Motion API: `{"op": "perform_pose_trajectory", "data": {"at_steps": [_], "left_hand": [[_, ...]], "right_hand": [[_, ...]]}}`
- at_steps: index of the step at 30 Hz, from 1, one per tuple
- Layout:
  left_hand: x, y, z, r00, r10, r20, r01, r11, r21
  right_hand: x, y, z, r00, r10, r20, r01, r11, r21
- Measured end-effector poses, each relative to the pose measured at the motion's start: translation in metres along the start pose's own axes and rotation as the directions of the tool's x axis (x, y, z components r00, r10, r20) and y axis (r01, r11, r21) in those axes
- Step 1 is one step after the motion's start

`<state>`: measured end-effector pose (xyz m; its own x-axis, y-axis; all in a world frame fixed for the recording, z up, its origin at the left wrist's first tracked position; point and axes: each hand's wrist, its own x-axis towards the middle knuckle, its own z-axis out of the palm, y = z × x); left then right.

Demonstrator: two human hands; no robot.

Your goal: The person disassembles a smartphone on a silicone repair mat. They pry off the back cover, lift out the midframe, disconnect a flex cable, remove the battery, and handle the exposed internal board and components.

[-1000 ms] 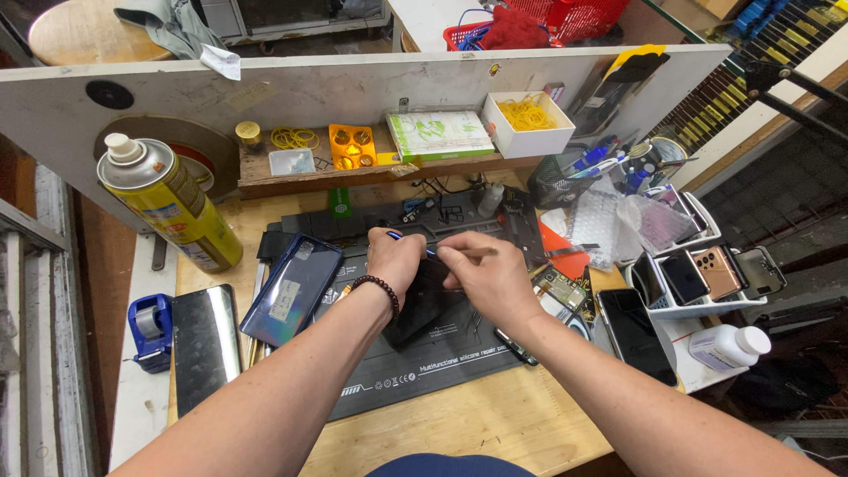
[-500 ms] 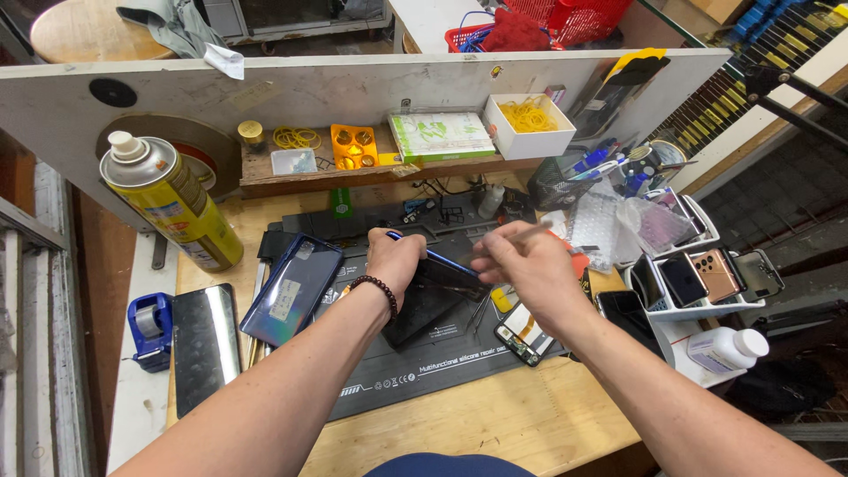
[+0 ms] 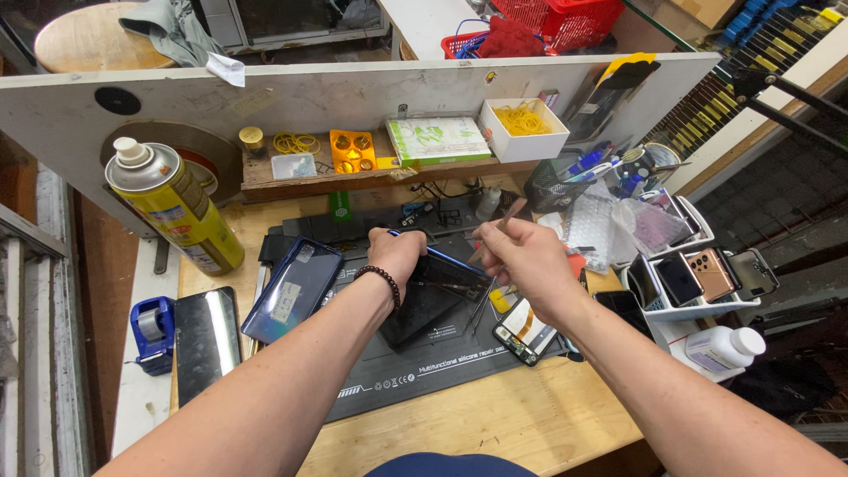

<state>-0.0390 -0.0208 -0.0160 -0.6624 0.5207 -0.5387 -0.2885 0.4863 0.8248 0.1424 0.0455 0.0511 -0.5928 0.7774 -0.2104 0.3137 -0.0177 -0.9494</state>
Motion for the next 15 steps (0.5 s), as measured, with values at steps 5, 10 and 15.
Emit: {"op": "perform_pose_trajectory", "data": {"at_steps": [5,10,15], "left_hand": [[0.001,0.004,0.002,0.999,-0.025,-0.034,0.026,0.999,0.032],[0.003,0.004,0.004,0.998,-0.028,-0.051,0.029,0.999,0.033],[0.003,0.004,0.005,0.998,-0.023,-0.059,0.026,0.998,0.061]], "right_hand": [[0.008,0.018,0.012,0.977,-0.210,-0.021,0.211,0.975,0.072],[0.009,0.020,0.021,0.954,-0.300,-0.031,0.298,0.953,-0.056],[-0.005,0.013,0.028,0.847,-0.532,0.001,0.480,0.763,-0.432]]}}
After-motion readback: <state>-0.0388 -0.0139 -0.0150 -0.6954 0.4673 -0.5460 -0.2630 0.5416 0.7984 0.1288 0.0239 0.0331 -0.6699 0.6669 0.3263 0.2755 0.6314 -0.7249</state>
